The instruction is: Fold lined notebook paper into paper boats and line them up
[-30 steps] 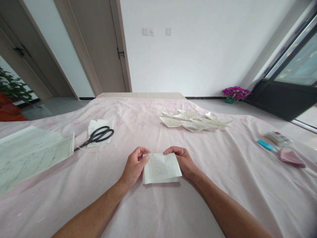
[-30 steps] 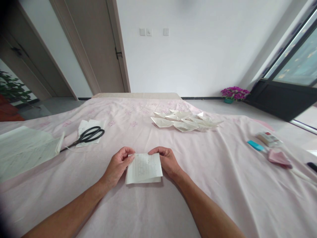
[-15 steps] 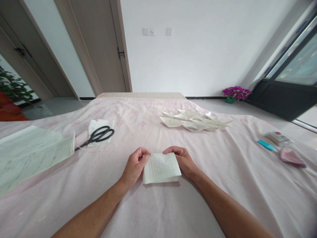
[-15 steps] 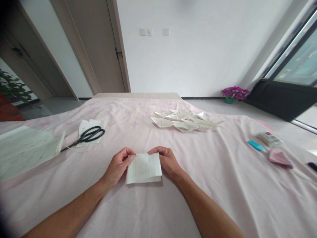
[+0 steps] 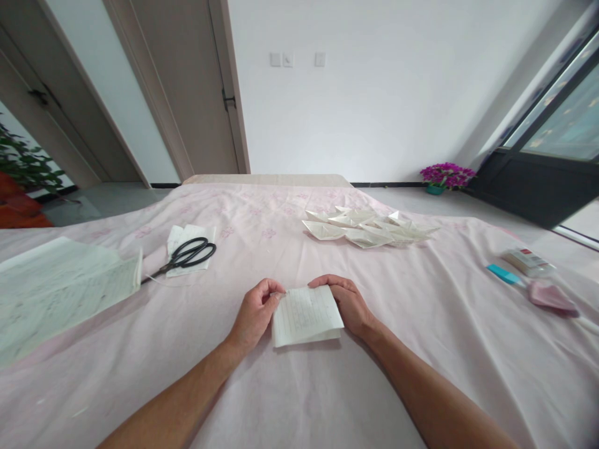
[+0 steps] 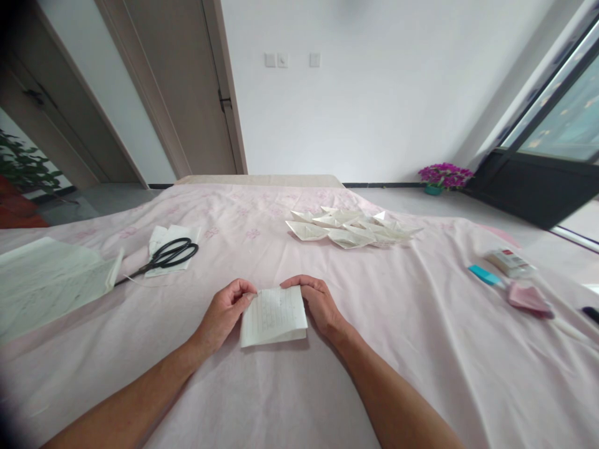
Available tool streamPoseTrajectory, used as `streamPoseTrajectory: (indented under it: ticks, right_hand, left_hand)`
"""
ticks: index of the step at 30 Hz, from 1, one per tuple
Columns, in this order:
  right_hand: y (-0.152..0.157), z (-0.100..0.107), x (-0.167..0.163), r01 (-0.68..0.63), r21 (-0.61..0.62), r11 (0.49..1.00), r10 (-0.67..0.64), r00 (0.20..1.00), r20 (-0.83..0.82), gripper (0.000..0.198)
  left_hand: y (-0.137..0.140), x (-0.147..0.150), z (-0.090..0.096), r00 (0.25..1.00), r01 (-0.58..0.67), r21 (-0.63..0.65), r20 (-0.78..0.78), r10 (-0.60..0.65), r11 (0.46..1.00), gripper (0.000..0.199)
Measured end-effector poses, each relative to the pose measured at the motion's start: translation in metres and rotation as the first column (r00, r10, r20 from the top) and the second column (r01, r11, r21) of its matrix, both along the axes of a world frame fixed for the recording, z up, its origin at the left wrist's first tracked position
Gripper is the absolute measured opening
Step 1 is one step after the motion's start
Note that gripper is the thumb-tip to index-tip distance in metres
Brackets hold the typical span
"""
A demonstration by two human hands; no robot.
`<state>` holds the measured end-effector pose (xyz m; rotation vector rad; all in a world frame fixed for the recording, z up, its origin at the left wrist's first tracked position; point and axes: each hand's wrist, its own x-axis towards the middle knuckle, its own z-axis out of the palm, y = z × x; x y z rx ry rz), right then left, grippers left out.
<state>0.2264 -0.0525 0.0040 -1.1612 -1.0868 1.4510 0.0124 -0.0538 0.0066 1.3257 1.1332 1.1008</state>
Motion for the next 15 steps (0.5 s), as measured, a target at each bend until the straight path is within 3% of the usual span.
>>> streamPoseTrajectory:
  ticks: [15]
  right_hand:
    - [-0.0002,-0.0001,0.0021,-0.002,0.044,0.999,0.001,0.999,0.032,0.031]
  left_hand:
    - [0.0019,-0.0013,-0.0035,0.999,0.019,0.013,-0.046,-0.018,1.0,0.011]
